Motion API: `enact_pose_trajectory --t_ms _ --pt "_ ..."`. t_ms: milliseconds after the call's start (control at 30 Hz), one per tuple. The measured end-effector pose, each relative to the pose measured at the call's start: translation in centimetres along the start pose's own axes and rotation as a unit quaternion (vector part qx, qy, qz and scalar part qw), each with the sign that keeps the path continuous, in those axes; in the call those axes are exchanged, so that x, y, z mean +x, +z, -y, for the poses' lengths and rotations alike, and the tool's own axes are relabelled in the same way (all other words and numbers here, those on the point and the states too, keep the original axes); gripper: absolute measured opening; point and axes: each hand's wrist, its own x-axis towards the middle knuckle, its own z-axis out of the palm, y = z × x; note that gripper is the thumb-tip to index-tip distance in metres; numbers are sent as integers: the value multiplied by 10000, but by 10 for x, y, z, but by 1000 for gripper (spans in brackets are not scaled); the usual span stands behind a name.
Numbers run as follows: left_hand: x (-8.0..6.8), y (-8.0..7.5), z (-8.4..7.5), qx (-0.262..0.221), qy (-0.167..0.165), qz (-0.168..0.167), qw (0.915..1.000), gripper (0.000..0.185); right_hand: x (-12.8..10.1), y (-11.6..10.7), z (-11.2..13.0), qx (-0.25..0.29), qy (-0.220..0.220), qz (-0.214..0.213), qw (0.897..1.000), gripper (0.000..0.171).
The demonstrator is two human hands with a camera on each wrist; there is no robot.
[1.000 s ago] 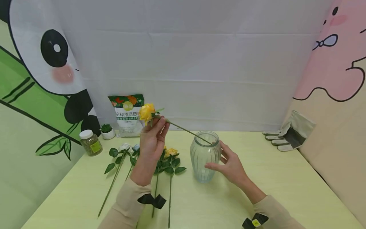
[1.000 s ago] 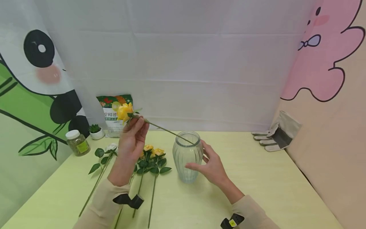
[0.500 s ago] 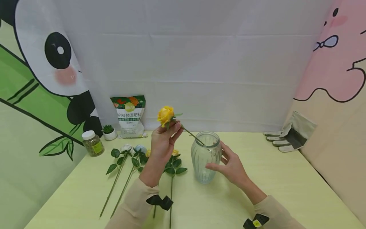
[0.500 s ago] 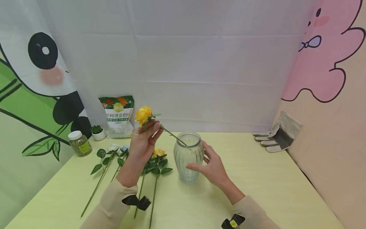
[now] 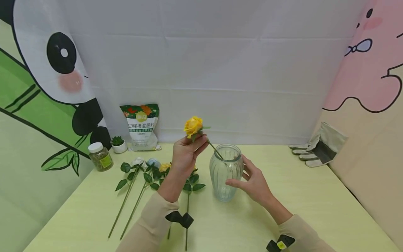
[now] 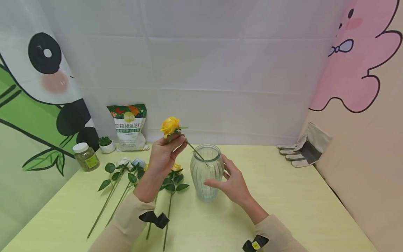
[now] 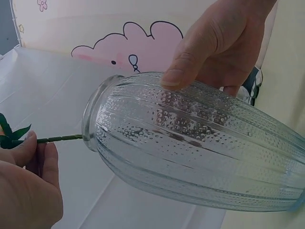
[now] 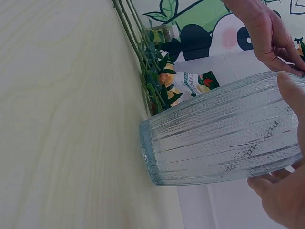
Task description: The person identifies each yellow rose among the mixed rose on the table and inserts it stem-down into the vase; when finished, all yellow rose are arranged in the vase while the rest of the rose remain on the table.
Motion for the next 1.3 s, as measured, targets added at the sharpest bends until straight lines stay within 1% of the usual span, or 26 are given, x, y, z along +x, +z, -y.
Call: enact_pose_trajectory --t_ms 167,267,433,500,600,733,833,900,1033,1167,1300 --pt "1 1 3 57 -118 70 9999 34 0 1 -1 52 10 3 10000 96" --pt "1 3 3 128 -102 81 9998 33 0 0 -1 41 21 -3 10000 95" --pt "1 6 8 564 -54 193 9982 23 0 0 -2 -7 25 -48 10000 96" --pt "0 7 10 701 -85 171 9974 18 0 0 -2 -18 6 -44 10000 95" --pt "-1 6 15 761 -149 90 9969 24 0 0 -2 2 23 -31 10000 95" --pt "-1 6 17 883 -141 114 9959 32 0 0 -2 -11 39 -18 10000 95" --pt "0 7 18 982 -105 130 9950 30 0 0 -2 -10 12 -16 10000 94" --pt "1 7 18 1042 -90 92 9945 26 0 0 -2 -24 -2 -25 10000 94" --pt "1 8 19 1396 -66 41 9902 19 0 0 -1 -54 -9 -38 10000 94" --pt "0 7 21 1685 -81 95 9856 25 0 0 0 -40 -18 -38 10000 94" --pt "0 6 24 1698 -47 138 9854 27 0 -1 0 -57 -47 -26 10000 93"
